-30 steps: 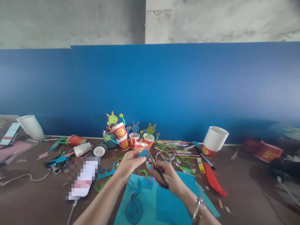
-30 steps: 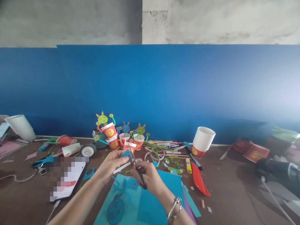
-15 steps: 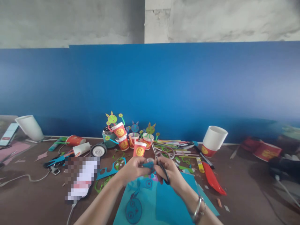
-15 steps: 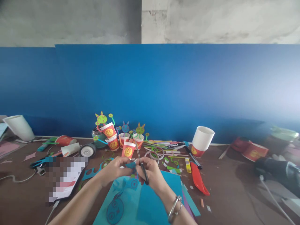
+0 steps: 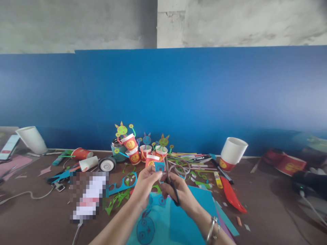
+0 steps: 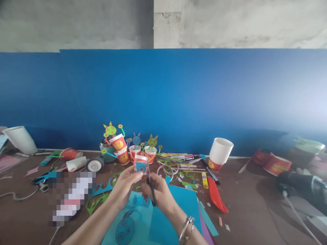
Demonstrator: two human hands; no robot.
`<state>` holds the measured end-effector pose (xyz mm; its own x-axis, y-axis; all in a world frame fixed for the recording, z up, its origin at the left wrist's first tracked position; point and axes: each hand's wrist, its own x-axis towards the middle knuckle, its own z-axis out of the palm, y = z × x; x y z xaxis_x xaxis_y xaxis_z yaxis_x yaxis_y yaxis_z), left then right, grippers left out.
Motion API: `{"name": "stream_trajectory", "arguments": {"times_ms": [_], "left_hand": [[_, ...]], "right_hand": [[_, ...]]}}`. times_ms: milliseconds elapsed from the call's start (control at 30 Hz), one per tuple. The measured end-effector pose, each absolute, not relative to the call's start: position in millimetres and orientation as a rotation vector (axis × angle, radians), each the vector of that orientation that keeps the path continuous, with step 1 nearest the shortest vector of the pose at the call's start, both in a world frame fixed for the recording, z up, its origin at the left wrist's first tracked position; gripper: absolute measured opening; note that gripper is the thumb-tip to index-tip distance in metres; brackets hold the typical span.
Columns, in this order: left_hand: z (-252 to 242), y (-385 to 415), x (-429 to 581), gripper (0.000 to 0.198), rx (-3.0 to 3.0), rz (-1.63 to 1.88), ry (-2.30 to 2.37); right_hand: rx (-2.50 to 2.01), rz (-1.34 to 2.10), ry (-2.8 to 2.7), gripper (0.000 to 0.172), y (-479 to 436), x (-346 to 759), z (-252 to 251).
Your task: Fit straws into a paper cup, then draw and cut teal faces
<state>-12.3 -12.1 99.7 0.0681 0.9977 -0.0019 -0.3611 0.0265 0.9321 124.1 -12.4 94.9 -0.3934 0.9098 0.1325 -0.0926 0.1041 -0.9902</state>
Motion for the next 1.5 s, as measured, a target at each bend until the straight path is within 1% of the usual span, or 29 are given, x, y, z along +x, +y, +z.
{"name": "stream_trajectory", "arguments": {"times_ms": [200, 433, 633, 733, 933, 1200, 1367, 1500], "left_hand": [[101, -11, -13, 0.027, 0.967, 1.28, 0.899], [105, -17, -9, 0.026, 0.948, 1.25, 0.817], [106, -17, -9, 0.03, 0.923, 1.279, 0.877], [104, -17, -8, 0.028, 0.887, 1.294, 0.861], [100, -19, -3, 0.017, 0.859, 1.346, 0.765], [103, -24, 0, 0.022, 0.814, 1.366, 0.759], [102, -23, 0, 0.017, 0.829, 1.377, 0.753], [101, -21, -1, 0.017, 0.828, 1.347, 0.731]], "right_hand": [[-0.823, 1.434, -1.537, 0.031, -17, 121, 97], [-0.78, 1.442, -1.516, 0.028, -16, 121, 94], [-0.803, 1.417, -1.525, 0.03, -16, 119, 93], [-0.807, 1.422, -1.518, 0.031, -16, 119, 93], [-0.798, 1.426, -1.498, 0.031, -17, 117, 92], [-0.8, 1.408, -1.51, 0.029, -18, 117, 92], [-0.81, 1.391, -1.489, 0.032, -19, 115, 94], [-0.825, 1.374, -1.497, 0.032, -18, 116, 92]]}}
